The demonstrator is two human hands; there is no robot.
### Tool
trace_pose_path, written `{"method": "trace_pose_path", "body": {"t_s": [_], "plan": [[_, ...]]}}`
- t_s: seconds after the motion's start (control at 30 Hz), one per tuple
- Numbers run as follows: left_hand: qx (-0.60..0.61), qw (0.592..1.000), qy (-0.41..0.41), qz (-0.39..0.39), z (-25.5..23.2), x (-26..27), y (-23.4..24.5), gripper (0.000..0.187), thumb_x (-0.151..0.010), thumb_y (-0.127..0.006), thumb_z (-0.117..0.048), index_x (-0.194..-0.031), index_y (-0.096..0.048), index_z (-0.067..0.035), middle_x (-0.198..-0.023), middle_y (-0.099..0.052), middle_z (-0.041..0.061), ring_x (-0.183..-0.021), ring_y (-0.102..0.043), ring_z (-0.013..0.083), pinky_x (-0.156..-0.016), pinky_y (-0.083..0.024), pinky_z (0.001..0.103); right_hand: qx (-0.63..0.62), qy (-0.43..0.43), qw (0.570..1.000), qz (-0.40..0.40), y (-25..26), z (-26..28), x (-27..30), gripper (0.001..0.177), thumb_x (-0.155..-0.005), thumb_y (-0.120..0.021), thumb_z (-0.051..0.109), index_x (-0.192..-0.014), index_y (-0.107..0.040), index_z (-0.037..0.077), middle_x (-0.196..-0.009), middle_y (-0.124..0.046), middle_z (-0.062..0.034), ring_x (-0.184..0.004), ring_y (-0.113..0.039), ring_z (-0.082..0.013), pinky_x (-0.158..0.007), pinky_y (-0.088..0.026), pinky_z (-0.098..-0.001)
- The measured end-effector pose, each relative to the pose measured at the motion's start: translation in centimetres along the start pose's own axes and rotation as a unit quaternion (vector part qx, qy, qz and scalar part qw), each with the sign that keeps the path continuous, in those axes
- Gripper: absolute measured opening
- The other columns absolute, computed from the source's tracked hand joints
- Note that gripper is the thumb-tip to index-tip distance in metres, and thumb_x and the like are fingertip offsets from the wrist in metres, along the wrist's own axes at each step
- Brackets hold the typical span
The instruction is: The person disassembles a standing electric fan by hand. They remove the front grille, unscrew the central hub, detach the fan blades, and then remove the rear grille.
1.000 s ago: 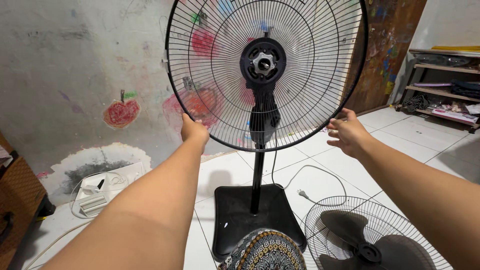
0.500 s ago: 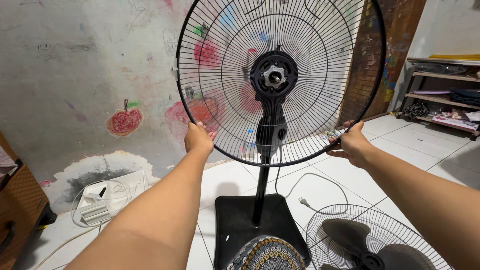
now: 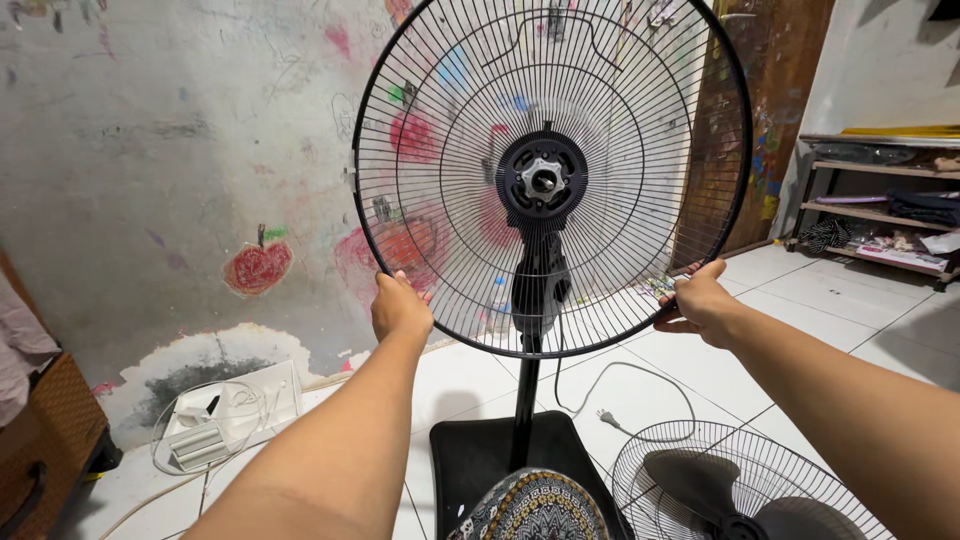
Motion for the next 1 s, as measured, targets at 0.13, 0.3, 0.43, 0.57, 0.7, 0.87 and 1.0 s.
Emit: {"method": "trace_pose_path", "body": {"t_s": [0.13,0.3,0.43,0.57,0.7,0.87,1.0], "plan": [[-0.065,0.998,-0.023,-0.010,-0.5,1.8,1.1,0.028,-0.110,-0.037,-0.033,-0.116,-0.051,-0.010,-0.092,-0.078,0.008,-0.082,-0.078,0.0219,-0.076,-0.057,0.040,0.002,-0.002,1.000,-0.003,0.6,-0.1,0.9,0.023,-0.110,-0.032,0.018,-0.126,-0.016,0.012,-0.102,-0.057,-0.0169,-0.083,-0.070,-0.0292,-0.078,-0.067,-0.0435],[-0.079,0.997,-0.024,-0.010,-1.1,3.6,2.3,0.029,-0.111,-0.034,-0.034,-0.113,-0.049,-0.009,-0.088,-0.078,0.008,-0.083,-0.077,0.0254,-0.077,-0.057,0.042,0.027,-0.003,1.000,-0.013,1.2,0.1,2.5,0.028,-0.109,-0.036,0.019,-0.129,-0.017,0.012,-0.103,-0.058,-0.0175,-0.071,-0.069,-0.0321,-0.070,-0.067,-0.0428],[-0.091,0.995,-0.036,-0.023,-1.7,5.0,3.0,0.029,-0.111,-0.034,-0.034,-0.113,-0.048,-0.009,-0.088,-0.078,0.009,-0.083,-0.077,0.0258,-0.077,-0.056,0.043,0.029,0.002,0.999,-0.039,1.6,0.3,4.0,0.037,-0.108,-0.040,0.017,-0.134,-0.014,0.010,-0.104,-0.060,-0.0194,-0.066,-0.068,-0.0318,-0.066,-0.067,-0.0436],[-0.081,0.995,-0.047,-0.024,-1.5,6.3,3.5,0.030,-0.111,-0.032,-0.035,-0.114,-0.047,-0.009,-0.089,-0.078,0.010,-0.083,-0.077,0.0259,-0.074,-0.056,0.042,0.025,-0.001,0.998,-0.055,2.0,0.2,5.1,0.041,-0.107,-0.043,0.015,-0.137,-0.015,0.009,-0.105,-0.059,-0.0201,-0.066,-0.067,-0.0317,-0.065,-0.066,-0.0437],[-0.062,0.996,-0.056,-0.033,-1.1,6.7,3.9,0.029,-0.111,-0.032,-0.034,-0.115,-0.047,-0.009,-0.090,-0.077,0.010,-0.083,-0.078,0.0242,-0.073,-0.057,0.042,0.013,0.002,0.998,-0.062,2.2,-0.5,5.2,0.040,-0.106,-0.044,0.013,-0.136,-0.018,0.009,-0.104,-0.058,-0.0181,-0.066,-0.066,-0.0316,-0.066,-0.066,-0.0434],[-0.040,0.998,-0.054,-0.012,-0.3,5.9,3.8,0.028,-0.109,-0.033,-0.034,-0.120,-0.046,-0.011,-0.089,-0.078,0.009,-0.082,-0.077,0.0242,-0.075,-0.057,0.042,0.025,0.025,0.999,-0.038,2.6,-0.9,4.4,0.035,-0.104,-0.041,0.010,-0.134,-0.021,0.006,-0.102,-0.063,-0.0196,-0.071,-0.070,-0.0292,-0.069,-0.067,-0.0414],[-0.063,0.997,-0.050,-0.007,0.3,4.6,3.4,0.031,-0.110,-0.034,-0.036,-0.115,-0.050,-0.009,-0.090,-0.079,0.006,-0.084,-0.076,0.0262,-0.079,-0.055,0.043,0.024,0.039,0.998,-0.053,2.8,-0.2,4.4,0.043,-0.103,-0.044,0.008,-0.135,-0.015,0.005,-0.099,-0.066,-0.0239,-0.071,-0.068,-0.0284,-0.066,-0.064,-0.0384]]}}
Point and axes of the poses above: each hand's wrist, its own x-axis away from the middle knuckle, its own y-axis out of the back of the hand, z = x × y, the point moved 5 cm from there along -x, towards the middle knuckle
